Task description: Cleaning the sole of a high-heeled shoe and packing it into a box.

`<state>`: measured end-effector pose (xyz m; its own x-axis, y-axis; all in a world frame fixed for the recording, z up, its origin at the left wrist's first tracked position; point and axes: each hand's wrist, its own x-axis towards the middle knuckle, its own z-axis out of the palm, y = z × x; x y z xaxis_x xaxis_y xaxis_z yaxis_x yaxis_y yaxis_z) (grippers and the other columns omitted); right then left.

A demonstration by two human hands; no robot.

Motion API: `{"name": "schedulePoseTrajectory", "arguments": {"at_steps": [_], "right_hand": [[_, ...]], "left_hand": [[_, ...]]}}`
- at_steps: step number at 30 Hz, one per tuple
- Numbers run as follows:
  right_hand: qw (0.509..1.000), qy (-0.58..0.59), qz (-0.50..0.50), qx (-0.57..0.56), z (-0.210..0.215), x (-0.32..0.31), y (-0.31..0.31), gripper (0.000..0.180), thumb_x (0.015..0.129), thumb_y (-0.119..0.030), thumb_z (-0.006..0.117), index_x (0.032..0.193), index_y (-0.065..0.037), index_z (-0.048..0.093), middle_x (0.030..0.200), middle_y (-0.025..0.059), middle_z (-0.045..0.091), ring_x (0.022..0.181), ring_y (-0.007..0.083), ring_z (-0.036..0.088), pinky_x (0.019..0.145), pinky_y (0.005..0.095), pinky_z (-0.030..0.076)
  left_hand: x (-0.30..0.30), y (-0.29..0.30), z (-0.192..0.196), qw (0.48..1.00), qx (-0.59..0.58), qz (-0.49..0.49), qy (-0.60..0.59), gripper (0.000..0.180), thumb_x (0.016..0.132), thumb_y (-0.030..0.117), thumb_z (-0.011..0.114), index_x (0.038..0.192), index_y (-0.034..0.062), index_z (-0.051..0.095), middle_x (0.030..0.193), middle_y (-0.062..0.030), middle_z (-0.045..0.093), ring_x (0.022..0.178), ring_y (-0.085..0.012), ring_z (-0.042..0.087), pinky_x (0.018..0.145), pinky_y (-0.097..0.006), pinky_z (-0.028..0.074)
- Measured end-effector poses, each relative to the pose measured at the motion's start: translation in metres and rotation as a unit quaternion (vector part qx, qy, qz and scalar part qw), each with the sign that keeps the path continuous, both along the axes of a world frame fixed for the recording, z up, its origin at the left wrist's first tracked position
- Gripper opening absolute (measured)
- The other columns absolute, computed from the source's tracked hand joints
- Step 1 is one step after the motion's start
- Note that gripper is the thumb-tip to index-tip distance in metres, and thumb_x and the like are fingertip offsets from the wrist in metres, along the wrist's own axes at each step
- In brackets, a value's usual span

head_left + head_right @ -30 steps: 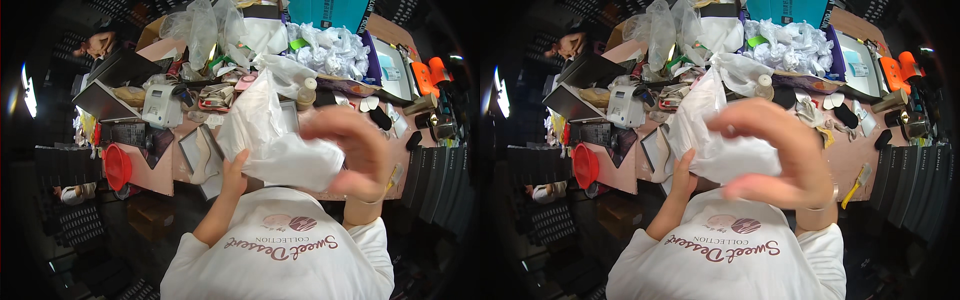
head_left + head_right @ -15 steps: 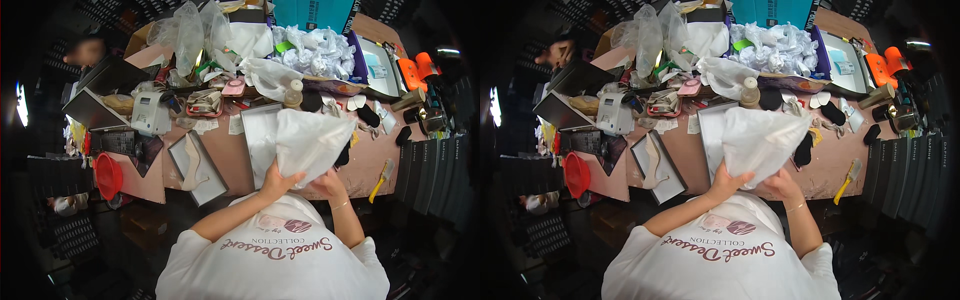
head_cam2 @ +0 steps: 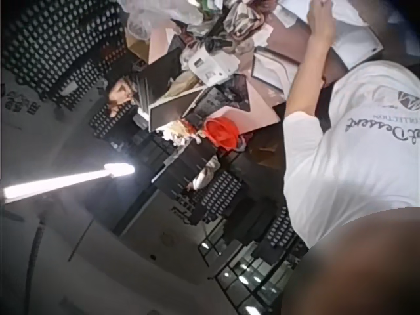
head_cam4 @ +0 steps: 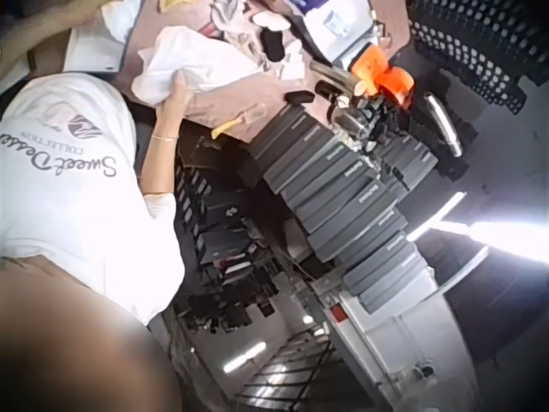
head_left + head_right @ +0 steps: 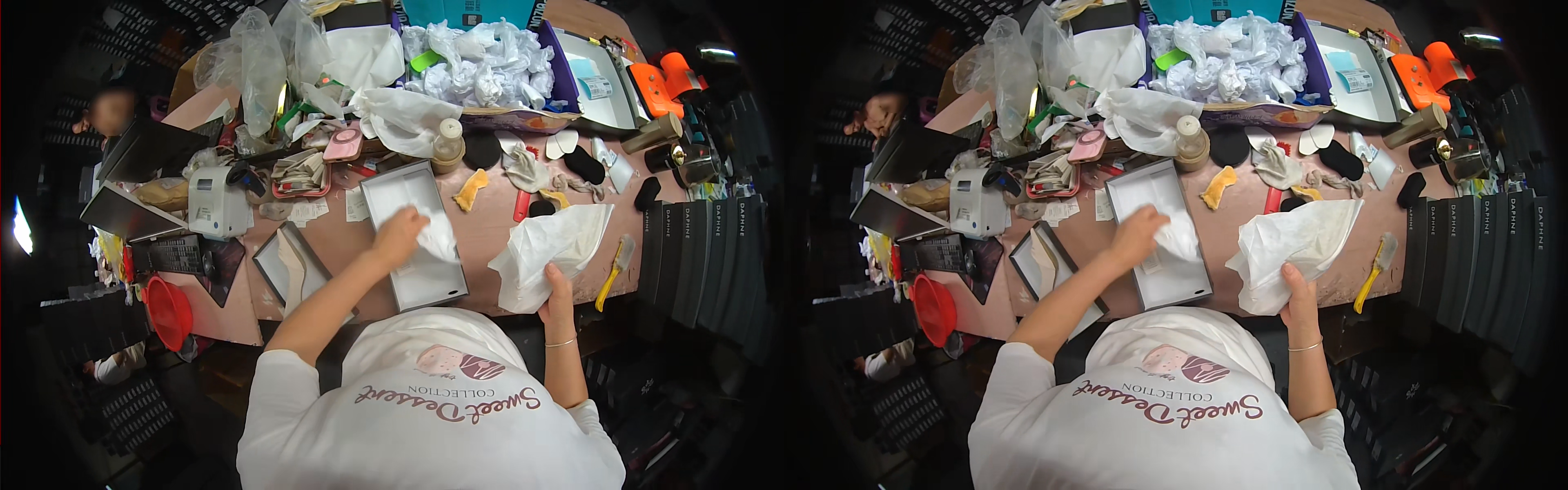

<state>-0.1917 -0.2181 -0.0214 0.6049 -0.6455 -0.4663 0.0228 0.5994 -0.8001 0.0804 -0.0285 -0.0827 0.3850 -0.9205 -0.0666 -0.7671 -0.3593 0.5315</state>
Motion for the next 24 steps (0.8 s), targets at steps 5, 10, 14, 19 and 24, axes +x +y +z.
{"name": "schedulePoseTrajectory", "arguments": {"at_steps": [5,10,14,19,24], "right_hand": [[0.999,-0.012,-0.005,0.042,-0.008,0.001,-0.001,0.068,0.084,-0.032,0.070,0.135,0.002,0.042,0.128,0.0127,0.055,0.116,0.0241,0.056,0.098,0.0381,0.047],[0.992,-0.035,0.101,0.071,0.003,-0.010,-0.001,0.080,0.078,-0.037,0.076,0.138,0.002,0.038,0.127,0.0109,0.054,0.112,0.0232,0.058,0.096,0.0371,0.048],[0.948,0.002,0.311,0.068,0.008,-0.012,-0.011,0.084,0.074,-0.041,0.079,0.136,0.002,0.043,0.126,0.0087,0.056,0.113,0.0185,0.056,0.096,0.0331,0.046],[0.833,-0.007,0.530,0.159,0.001,0.032,-0.007,0.068,0.079,-0.040,0.075,0.126,0.006,0.055,0.115,0.0078,0.063,0.105,0.0153,0.057,0.091,0.0291,0.046],[0.741,0.201,0.636,-0.078,-0.004,0.139,0.045,0.063,0.082,-0.047,0.070,0.114,0.006,0.060,0.106,0.0149,0.066,0.095,0.0198,0.062,0.081,0.0304,0.049]], "left_hand": [[0.039,-0.013,-0.005,0.981,-0.003,-0.126,-0.145,0.030,0.078,0.007,0.058,0.107,0.0113,0.062,0.119,-0.0132,0.055,0.114,-0.0308,0.052,0.092,-0.044,0.044],[0.022,0.001,-0.050,0.934,0.088,-0.255,-0.233,0.027,0.085,0.013,0.054,0.110,0.0136,0.062,0.122,-0.0123,0.055,0.123,-0.0279,0.048,0.110,-0.054,0.027],[0.030,-0.022,-0.050,0.896,0.255,-0.333,-0.147,0.028,0.079,0.010,0.061,0.107,0.0153,0.065,0.109,-0.0104,0.061,0.114,-0.0260,0.054,0.111,-0.055,0.026],[0.055,-0.053,-0.034,0.966,0.118,-0.231,-0.011,0.036,0.069,0.004,0.068,0.103,0.0156,0.068,0.099,-0.0070,0.063,0.108,-0.0261,0.057,0.108,-0.051,0.030],[0.056,-0.064,-0.007,0.974,0.091,-0.206,-0.009,0.034,0.068,0.003,0.068,0.099,0.0150,0.071,0.098,-0.0061,0.063,0.108,-0.0269,0.056,0.107,-0.049,0.032]]}}
